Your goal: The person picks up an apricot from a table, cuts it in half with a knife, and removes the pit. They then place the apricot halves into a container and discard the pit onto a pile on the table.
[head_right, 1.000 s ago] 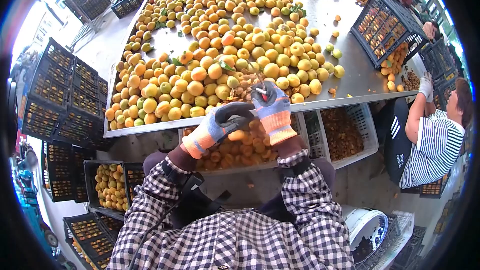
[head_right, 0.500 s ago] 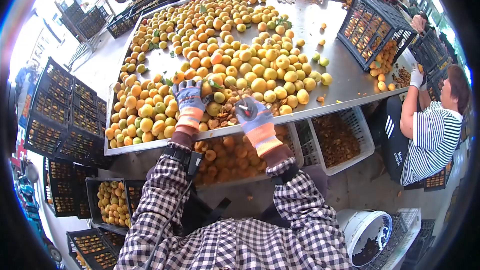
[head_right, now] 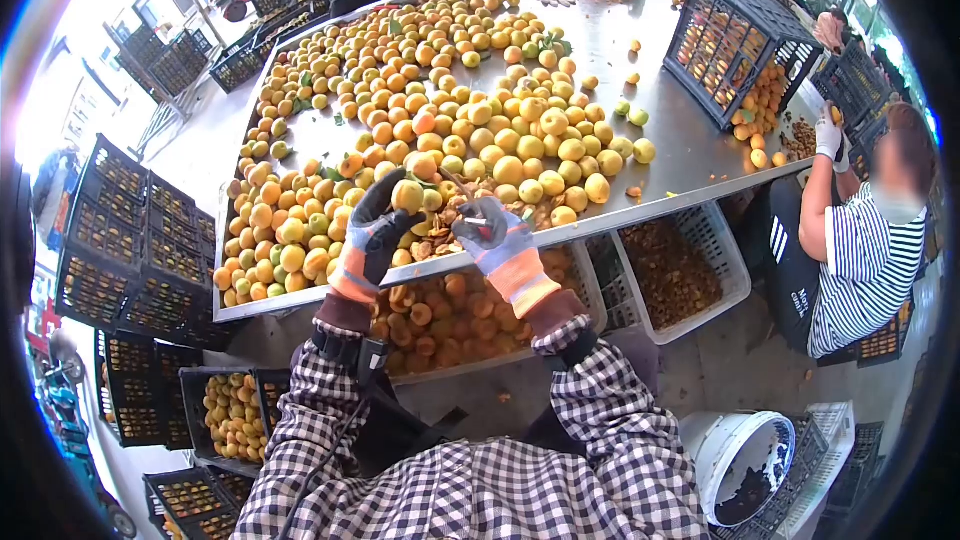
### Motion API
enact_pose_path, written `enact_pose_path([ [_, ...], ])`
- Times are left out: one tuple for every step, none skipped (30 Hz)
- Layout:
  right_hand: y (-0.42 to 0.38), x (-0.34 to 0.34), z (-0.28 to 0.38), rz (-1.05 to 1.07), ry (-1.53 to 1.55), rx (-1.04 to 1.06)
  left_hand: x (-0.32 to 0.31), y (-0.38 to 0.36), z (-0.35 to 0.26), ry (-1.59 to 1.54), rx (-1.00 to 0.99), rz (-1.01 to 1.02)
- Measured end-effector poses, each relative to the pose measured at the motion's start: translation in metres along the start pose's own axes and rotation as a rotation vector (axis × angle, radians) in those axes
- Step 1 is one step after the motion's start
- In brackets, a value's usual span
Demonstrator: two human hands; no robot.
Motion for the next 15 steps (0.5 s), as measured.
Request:
enact_pose_path([
  [0.0,-0.002,0.004,-0.028,0.1,0.03,-0.007,-0.005,0.0,-0.032,0.049,0.068],
  [-0.002,-0.003,0.0,-0.028,0.1,0.027,-0.015,-0.008,-0.001,-0.063,0.098,0.135],
  [-0.002,-0.005,-0.002,0.003,0.018,0.047,-0.019,-0.011,-0.004,0.004,0.093,0.138],
  [-0.003,-0.007,-0.003,0.035,-0.064,0.066,-0.015,-0.009,-0.001,0.002,0.095,0.135],
  [-0.008,-0.01,-0.004,0.035,0.012,0.048,-0.009,-0.007,0.004,0.004,0.11,0.142],
  [-0.011,-0.012,-0.008,0.042,0.012,0.046,-0.009,-0.006,0.004,0.005,0.123,0.147],
  [-0.014,-0.014,-0.014,0.075,-0.094,0.054,-0.011,-0.009,0.002,-0.025,0.126,0.131],
  [-0.016,-0.016,-0.02,0.109,-0.199,0.065,-0.01,-0.008,0.005,-0.029,0.122,0.124],
  [-0.017,-0.019,-0.018,0.09,-0.178,0.119,-0.009,-0.006,0.006,-0.03,0.099,0.109],
  [-0.02,-0.021,-0.017,0.096,-0.177,0.119,-0.007,-0.005,0.005,-0.029,0.078,0.097],
  [-0.023,-0.022,-0.017,0.074,-0.081,0.098,-0.005,-0.004,0.005,0.0,0.072,0.072],
  [-0.024,-0.023,-0.015,0.052,0.014,0.077,-0.007,-0.004,0.004,-0.002,0.07,0.071],
  [-0.024,-0.022,-0.013,0.055,0.013,0.077,-0.009,-0.005,0.0,0.013,0.031,0.071],
  [-0.024,-0.023,-0.012,0.102,-0.083,0.079,-0.01,-0.006,-0.002,0.029,-0.008,0.071],
  [-0.024,-0.023,-0.012,0.148,-0.179,0.08,-0.009,-0.005,-0.002,0.028,-0.009,0.069],
])
Point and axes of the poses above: each hand's wrist, its own y-axis towards the middle knuckle, its own x-axis out of the back of the hand, z = x × y, the point moved 5 cm from there along y, towards the middle knuckle, and after that the axes turned 14 degrees about x, right-handed, at the moved point
